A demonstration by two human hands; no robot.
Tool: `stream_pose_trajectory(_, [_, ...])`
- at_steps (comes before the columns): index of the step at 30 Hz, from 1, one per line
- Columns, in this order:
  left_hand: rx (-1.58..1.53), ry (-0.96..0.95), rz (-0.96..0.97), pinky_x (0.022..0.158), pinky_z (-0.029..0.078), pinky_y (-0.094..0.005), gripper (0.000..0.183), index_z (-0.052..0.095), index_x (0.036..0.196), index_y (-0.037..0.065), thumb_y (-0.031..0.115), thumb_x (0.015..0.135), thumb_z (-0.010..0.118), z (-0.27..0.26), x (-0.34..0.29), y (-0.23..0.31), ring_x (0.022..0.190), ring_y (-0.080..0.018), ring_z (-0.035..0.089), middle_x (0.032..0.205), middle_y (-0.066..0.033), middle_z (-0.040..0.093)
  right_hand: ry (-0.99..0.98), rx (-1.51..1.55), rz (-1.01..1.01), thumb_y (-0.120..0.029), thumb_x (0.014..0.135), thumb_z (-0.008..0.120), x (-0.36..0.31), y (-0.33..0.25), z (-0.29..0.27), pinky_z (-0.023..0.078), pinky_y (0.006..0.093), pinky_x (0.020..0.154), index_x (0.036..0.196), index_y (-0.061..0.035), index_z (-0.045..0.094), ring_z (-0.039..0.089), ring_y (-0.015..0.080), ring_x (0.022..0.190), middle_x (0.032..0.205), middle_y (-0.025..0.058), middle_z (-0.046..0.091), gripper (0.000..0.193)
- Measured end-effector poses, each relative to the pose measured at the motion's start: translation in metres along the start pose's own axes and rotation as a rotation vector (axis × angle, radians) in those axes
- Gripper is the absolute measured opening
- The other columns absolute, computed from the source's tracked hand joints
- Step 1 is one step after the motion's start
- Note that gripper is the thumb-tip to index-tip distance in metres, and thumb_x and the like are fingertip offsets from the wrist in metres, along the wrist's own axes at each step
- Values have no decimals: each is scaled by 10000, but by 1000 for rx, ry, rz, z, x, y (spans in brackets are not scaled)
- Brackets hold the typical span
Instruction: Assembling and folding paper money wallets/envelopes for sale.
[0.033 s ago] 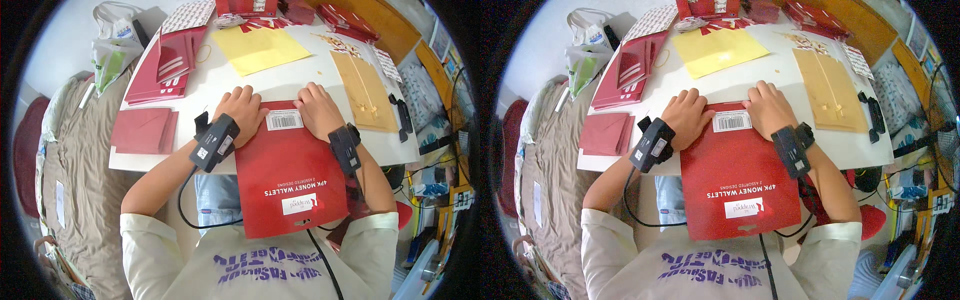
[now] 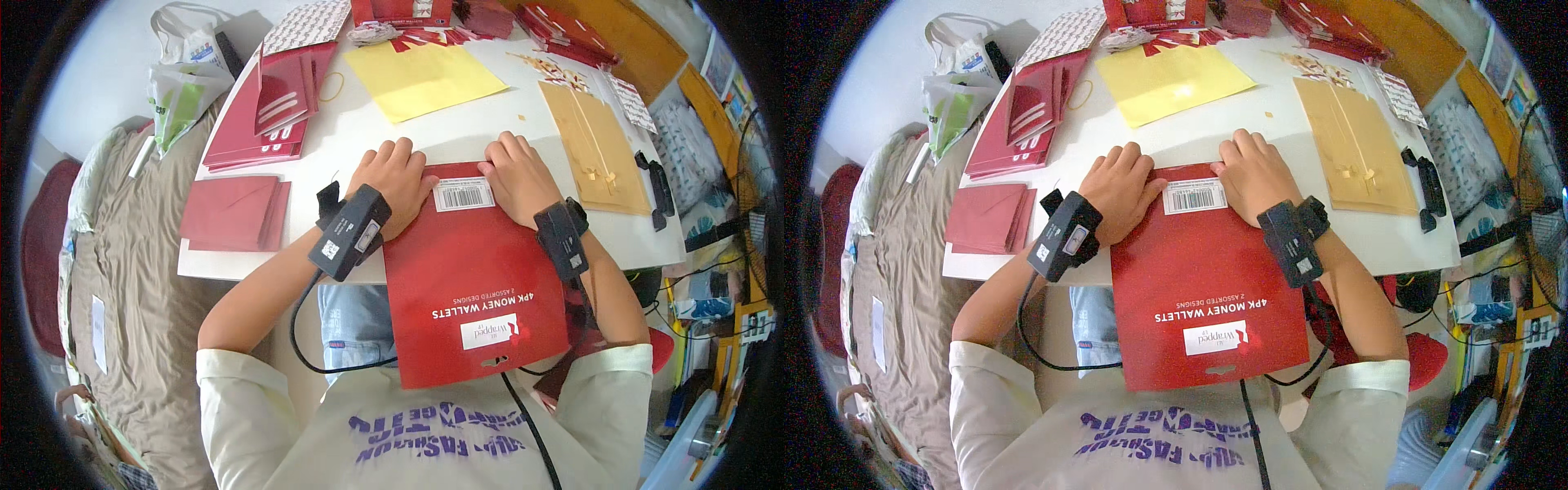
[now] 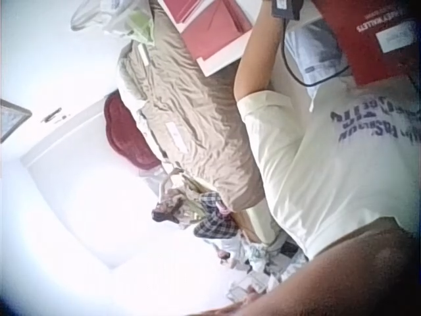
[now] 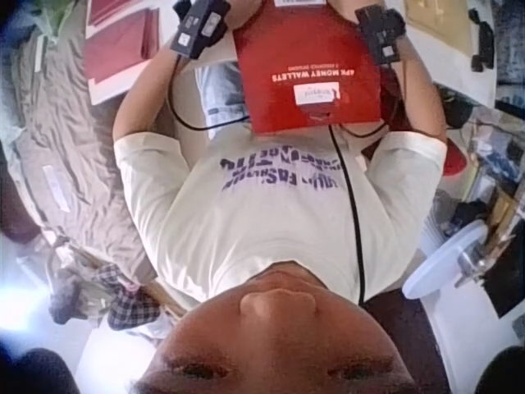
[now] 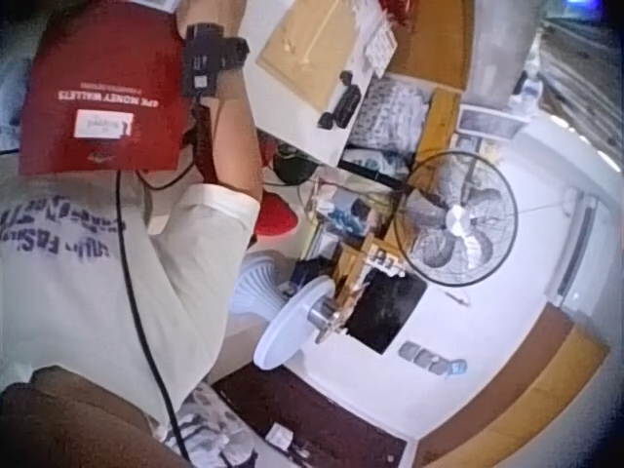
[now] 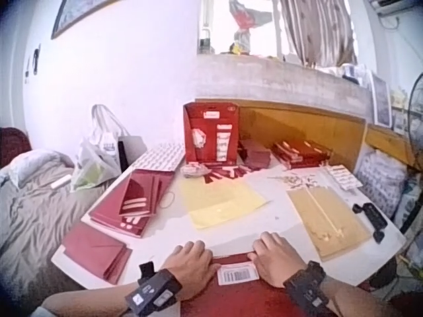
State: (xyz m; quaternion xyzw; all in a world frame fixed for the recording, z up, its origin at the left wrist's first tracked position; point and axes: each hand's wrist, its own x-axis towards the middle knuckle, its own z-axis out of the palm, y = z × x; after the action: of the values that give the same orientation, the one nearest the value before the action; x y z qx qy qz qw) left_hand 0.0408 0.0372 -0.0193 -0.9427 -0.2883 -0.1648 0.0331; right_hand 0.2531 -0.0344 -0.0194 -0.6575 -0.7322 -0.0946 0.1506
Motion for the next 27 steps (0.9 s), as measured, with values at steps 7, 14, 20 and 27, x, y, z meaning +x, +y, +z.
stream_pose_trajectory(7, [-66, 26, 36, 800, 454, -396, 293, 549, 930, 13, 304, 955, 520, 6, -1, -2, 895, -296, 538, 965, -141, 510, 60, 7, -55, -210, 906, 582, -1, 5, 9, 454, 401, 818, 910, -19, 555, 528, 305, 919, 959, 134, 521, 194])
stream_pose_trajectory(14, [-102, 114, 70, 783, 464, -392, 249, 549, 883, 20, 264, 923, 575, 8, 2, -4, 862, -298, 550, 915, -130, 522, 117, -19, -63, -228, 908, 581, -2, 6, 8, 457, 410, 780, 890, -38, 550, 533, 295, 895, 925, 114, 524, 194])
stream_pose_trajectory(20, [-182, 123, 70, 780, 462, -404, 247, 528, 862, 14, 249, 924, 573, 11, 4, -6, 849, -319, 554, 894, -145, 524, 131, -22, -83, -230, 909, 575, -2, 6, 5, 461, 404, 750, 869, -46, 547, 541, 288, 868, 894, 102, 526, 191])
stream_pose_trajectory(27, [-216, 122, 54, 764, 458, -412, 247, 521, 857, 5, 237, 917, 582, 13, 0, -8, 827, -330, 543, 878, -150, 521, 168, -22, -98, -216, 920, 577, -2, -2, 4, 463, 402, 734, 818, -31, 535, 541, 292, 852, 862, 104, 509, 216])
